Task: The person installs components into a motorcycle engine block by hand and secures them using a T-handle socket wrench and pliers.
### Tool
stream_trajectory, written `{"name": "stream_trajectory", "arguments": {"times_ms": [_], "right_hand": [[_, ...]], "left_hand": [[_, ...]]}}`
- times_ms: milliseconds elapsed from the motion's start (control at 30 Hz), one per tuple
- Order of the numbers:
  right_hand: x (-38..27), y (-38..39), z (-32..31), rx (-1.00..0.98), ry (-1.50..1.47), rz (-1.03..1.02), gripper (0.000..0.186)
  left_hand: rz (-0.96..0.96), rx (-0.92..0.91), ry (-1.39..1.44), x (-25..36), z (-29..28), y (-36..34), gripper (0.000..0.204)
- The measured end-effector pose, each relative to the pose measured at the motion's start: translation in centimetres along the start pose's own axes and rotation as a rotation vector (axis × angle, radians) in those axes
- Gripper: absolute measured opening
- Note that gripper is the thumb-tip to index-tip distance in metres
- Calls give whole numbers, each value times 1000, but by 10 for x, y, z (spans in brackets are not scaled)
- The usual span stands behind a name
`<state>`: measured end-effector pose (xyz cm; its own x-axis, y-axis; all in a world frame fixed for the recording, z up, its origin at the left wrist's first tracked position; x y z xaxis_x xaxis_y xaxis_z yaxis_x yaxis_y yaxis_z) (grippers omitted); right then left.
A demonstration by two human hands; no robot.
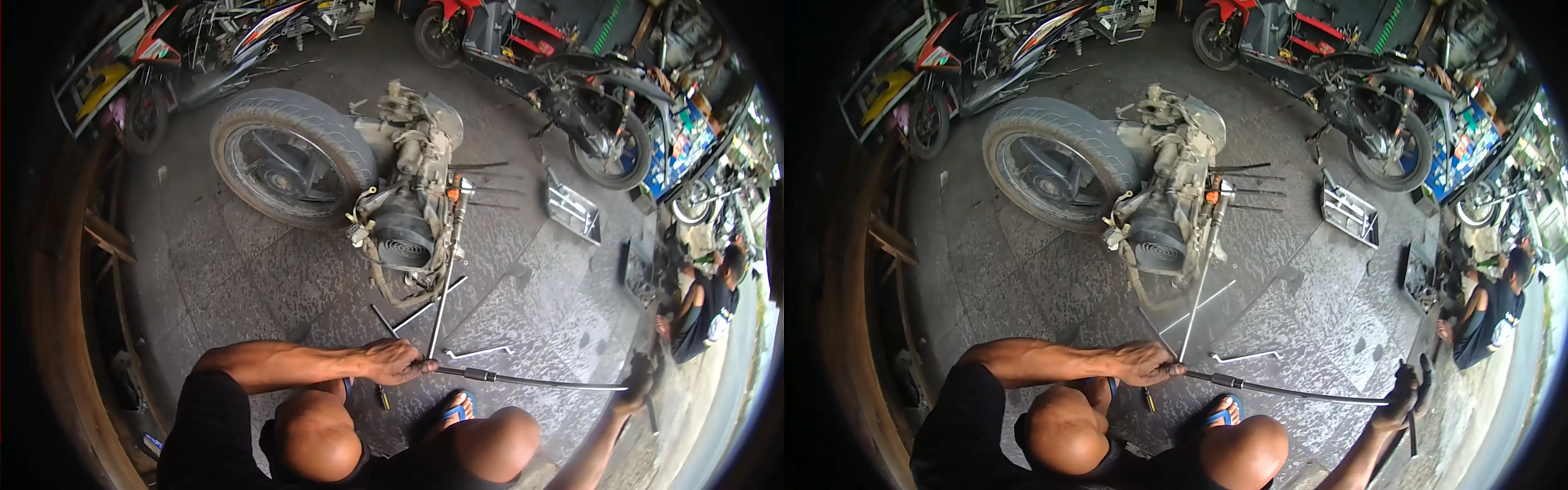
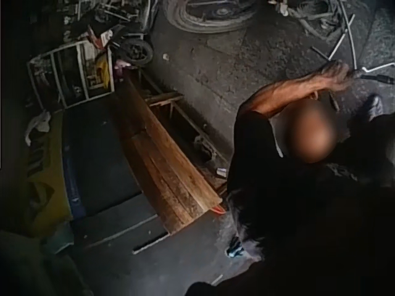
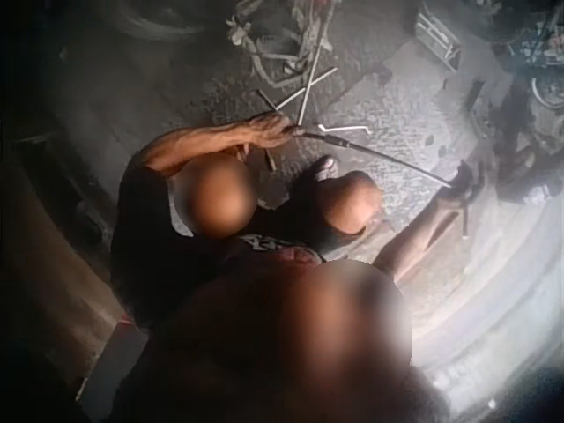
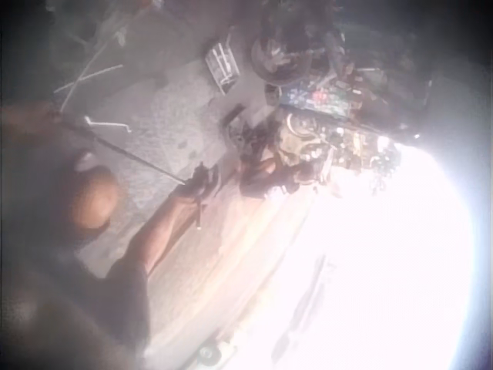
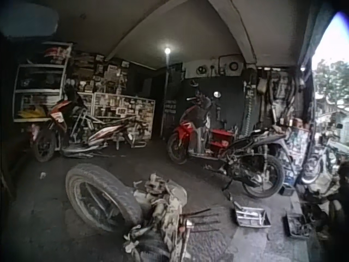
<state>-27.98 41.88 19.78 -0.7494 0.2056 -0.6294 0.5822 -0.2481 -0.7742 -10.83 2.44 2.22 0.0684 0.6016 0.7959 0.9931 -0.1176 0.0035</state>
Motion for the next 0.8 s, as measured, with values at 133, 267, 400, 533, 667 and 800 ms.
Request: {"name": "stream_trajectory", "arguments": {"times_ms": [133, 267, 400, 533, 667, 800], "right_hand": [[57, 73, -6, 150, -84, 345, 52], [143, 187, -29, 199, -21, 545, 50], [213, 313, -30, 548, -298, 884, 45], [203, 260, -25, 542, -391, 848, 33], [153, 174, -51, 453, -180, 538, 35], [88, 96, -53, 290, -276, 253, 30]], "left_hand": [[-178, -91, -226, 11, -16, 5, 74], [-282, -176, -431, 42, -39, -6, 70], [-341, -274, -507, 58, -36, -16, 64], [-352, -175, -487, 55, -35, -18, 55], [-211, 3, -297, 47, -14, -7, 52], [-363, -99, -104, 43, -8, 13, 44]]}}
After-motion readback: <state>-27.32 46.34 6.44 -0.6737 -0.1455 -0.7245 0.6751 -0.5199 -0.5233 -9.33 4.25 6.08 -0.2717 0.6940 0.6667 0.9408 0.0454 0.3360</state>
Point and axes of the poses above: each hand's wrist, its own y-axis away from the middle knuckle, its own z-axis out of the palm, x = y × z, the point moved 9 cm from there along -y, towards the middle knuckle, and after that the axes turned 12 degrees about x, right-handed, at the moved point
